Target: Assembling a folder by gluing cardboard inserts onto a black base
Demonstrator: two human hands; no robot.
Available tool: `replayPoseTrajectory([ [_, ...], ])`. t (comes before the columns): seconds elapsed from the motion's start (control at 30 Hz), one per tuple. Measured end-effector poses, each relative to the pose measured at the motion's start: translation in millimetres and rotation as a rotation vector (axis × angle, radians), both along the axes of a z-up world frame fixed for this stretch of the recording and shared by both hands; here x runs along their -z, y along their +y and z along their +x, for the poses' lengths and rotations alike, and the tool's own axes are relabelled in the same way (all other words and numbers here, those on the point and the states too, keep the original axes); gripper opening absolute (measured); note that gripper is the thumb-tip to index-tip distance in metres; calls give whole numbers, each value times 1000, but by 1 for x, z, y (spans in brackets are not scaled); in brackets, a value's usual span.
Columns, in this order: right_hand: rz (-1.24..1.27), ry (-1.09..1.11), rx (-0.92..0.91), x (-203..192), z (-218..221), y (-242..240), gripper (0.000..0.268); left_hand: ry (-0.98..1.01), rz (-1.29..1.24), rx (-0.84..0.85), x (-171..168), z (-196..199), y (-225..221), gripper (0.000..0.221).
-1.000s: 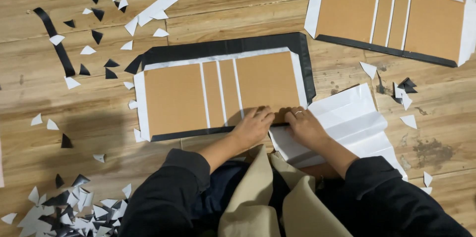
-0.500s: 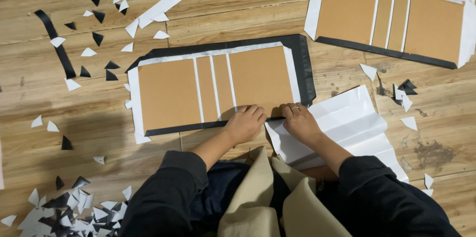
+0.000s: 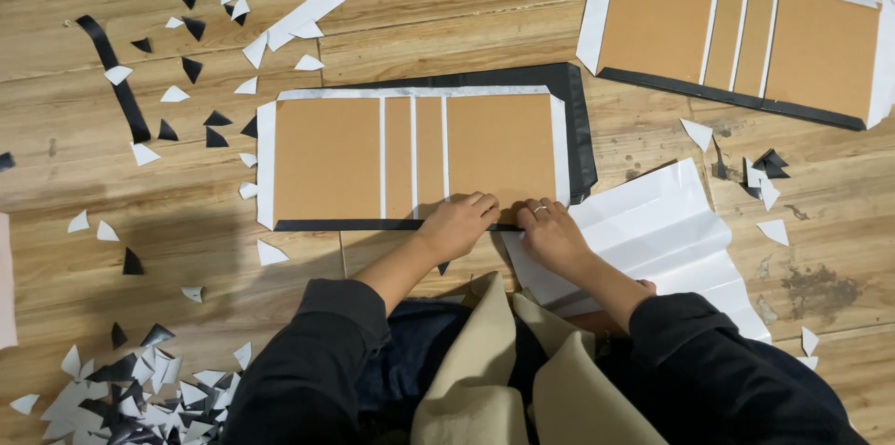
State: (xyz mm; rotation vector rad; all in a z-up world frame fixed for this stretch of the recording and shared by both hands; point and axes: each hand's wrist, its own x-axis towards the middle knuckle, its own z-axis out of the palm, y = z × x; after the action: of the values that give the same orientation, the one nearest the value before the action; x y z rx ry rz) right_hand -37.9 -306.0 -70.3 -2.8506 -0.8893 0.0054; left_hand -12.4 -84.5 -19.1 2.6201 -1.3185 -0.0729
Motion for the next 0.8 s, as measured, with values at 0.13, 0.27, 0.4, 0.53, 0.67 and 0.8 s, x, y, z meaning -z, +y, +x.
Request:
replayPoseTrajectory([
  [0.13, 50, -39, 22, -2, -3, 12, 15, 151, -20, 12, -8, 2, 2, 28],
  [0.27, 65, -64, 22, -8, -1, 14, 13, 250, -50, 10, -21, 3, 7, 28],
  [0.4, 74, -130, -150, -23, 0, 3, 5, 283, 13, -2, -32, 0, 8, 30],
  [0.53, 57, -180, -240, -18, 0, -2, 8, 280, 40, -56, -16, 2, 0, 25],
  [0.67, 67, -120, -219, 4, 1, -8, 10, 262, 79, -97, -7, 3, -5, 29],
  [0.8, 113, -138, -171, 3, 6, -6, 16, 246, 101, -122, -23, 6, 5, 24],
])
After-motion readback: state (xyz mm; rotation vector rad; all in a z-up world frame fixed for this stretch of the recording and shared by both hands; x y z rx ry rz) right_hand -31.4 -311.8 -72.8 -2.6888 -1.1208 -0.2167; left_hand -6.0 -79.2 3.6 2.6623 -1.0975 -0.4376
